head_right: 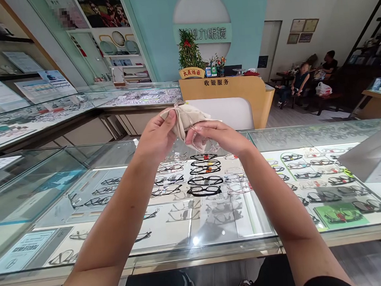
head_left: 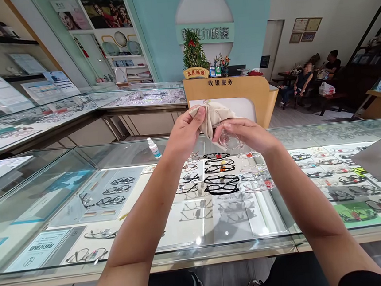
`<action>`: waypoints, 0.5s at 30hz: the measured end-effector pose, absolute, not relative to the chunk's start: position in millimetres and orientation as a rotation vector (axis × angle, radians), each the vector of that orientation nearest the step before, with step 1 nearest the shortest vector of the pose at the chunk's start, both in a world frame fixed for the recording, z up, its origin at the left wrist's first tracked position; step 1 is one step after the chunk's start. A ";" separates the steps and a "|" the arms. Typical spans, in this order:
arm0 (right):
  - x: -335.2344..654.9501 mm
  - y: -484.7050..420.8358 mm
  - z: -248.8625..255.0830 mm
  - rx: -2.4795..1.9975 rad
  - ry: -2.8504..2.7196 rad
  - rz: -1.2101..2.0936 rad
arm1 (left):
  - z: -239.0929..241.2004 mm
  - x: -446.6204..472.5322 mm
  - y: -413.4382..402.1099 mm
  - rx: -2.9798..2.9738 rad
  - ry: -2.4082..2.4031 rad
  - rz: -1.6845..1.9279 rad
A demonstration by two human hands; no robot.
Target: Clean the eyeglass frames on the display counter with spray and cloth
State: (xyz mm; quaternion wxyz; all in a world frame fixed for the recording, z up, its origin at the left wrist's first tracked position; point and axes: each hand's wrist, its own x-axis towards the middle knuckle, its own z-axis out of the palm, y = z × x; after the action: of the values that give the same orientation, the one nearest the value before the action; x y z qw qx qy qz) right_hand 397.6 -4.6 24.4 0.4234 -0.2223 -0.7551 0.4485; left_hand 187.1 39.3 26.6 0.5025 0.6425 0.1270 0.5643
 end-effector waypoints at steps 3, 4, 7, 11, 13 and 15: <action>399.0 -3.1 22.6 -0.582 -1.859 1.067 | 25.7 186.0 42.5 1.482 0.291 1.357; 399.5 -2.5 22.2 -0.592 -1.835 1.025 | 25.1 185.9 43.2 1.458 0.298 1.359; 401.1 0.1 21.2 -0.611 -1.709 0.840 | 22.3 185.9 44.8 1.418 0.350 1.338; 401.3 6.2 18.7 -0.615 -1.605 0.666 | 17.8 187.2 45.2 1.475 0.413 1.212; 400.0 8.6 17.4 -0.620 -1.583 0.641 | 16.3 189.0 43.1 1.510 0.435 1.162; 397.5 9.9 16.5 -0.631 -1.579 0.657 | 15.7 191.6 39.2 1.538 0.449 1.124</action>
State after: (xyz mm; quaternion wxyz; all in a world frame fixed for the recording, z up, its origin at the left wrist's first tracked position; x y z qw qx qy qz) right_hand 397.5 9.9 16.5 0.6123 -0.2737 -0.6848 0.2849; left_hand 191.6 39.2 15.7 0.5582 0.6521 0.1902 0.4764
